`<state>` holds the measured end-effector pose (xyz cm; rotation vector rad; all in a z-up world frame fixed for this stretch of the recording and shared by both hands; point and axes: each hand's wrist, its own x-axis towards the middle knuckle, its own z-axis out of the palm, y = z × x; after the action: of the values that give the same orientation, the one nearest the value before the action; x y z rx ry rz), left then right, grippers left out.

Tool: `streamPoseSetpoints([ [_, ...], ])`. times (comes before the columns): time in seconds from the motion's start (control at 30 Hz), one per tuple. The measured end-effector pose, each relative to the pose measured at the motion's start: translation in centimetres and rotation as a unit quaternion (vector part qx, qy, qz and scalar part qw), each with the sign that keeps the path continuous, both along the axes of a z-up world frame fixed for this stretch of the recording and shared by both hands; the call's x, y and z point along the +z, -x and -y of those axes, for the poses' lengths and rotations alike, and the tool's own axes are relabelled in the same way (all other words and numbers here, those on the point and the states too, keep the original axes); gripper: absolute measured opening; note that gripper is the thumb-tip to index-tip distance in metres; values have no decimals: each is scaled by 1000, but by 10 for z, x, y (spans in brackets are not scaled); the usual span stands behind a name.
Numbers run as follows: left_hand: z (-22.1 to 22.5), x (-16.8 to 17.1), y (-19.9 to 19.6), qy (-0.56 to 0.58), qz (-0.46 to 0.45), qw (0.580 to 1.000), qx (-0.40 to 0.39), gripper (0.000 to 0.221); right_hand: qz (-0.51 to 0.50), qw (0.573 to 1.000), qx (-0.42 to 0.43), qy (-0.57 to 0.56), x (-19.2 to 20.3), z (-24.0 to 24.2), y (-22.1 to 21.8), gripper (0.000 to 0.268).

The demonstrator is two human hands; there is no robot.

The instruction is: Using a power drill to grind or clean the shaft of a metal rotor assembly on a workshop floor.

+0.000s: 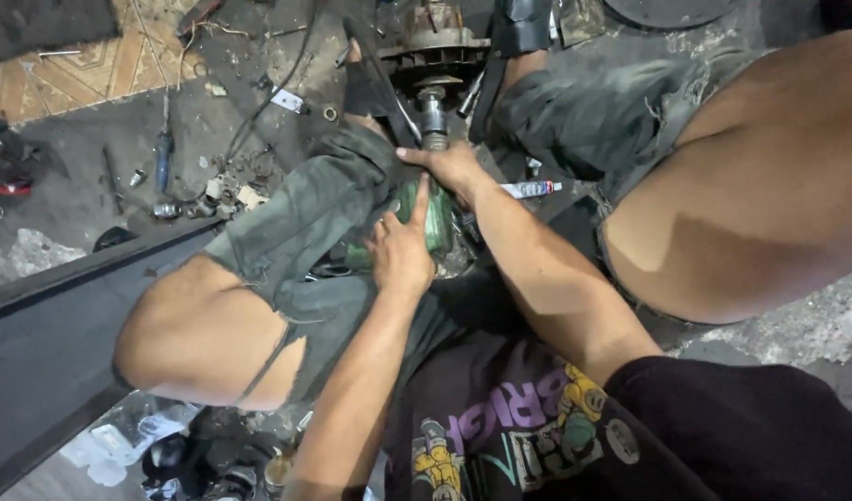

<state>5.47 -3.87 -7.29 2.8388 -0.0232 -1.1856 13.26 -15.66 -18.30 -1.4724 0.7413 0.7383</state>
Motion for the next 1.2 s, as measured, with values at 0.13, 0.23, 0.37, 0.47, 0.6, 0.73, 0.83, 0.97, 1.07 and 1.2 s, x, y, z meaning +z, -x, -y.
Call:
streamPoseSetpoints([
  [0.13,-5,3,5,77,17,996,44,120,10,996,-57,65,5,-6,1,49],
  [0.23,-4,3,-1,115,41,989,80,123,30,995,-59,75,23,-4,-8,56],
  [0.37,5,15,-13,78,6,994,71,122,33,995,-62,71,19,5,-11,60],
  [0.47,4,4,-10,43,3,998,43,117,37,996,-43,69,10,6,-10,60],
  [0.6,5,6,-11,37,9,998,43,115,45,997,-26,64,2,7,-10,61],
  [0.73,3,6,-10,56,31,997,51,115,44,997,-36,50,22,6,-11,68],
  [0.83,2,6,-15,59,25,997,51,116,45,997,-39,43,23,5,-13,71],
  [0.97,2,6,-14,57,24,997,47,113,46,997,-41,44,19,2,-13,69],
  [1.07,-1,-1,-15,47,18,998,48,112,31,998,-30,50,26,0,-16,70],
  [1.2,-2,0,-17,53,22,997,47,113,36,998,-33,49,21,-1,-15,71],
])
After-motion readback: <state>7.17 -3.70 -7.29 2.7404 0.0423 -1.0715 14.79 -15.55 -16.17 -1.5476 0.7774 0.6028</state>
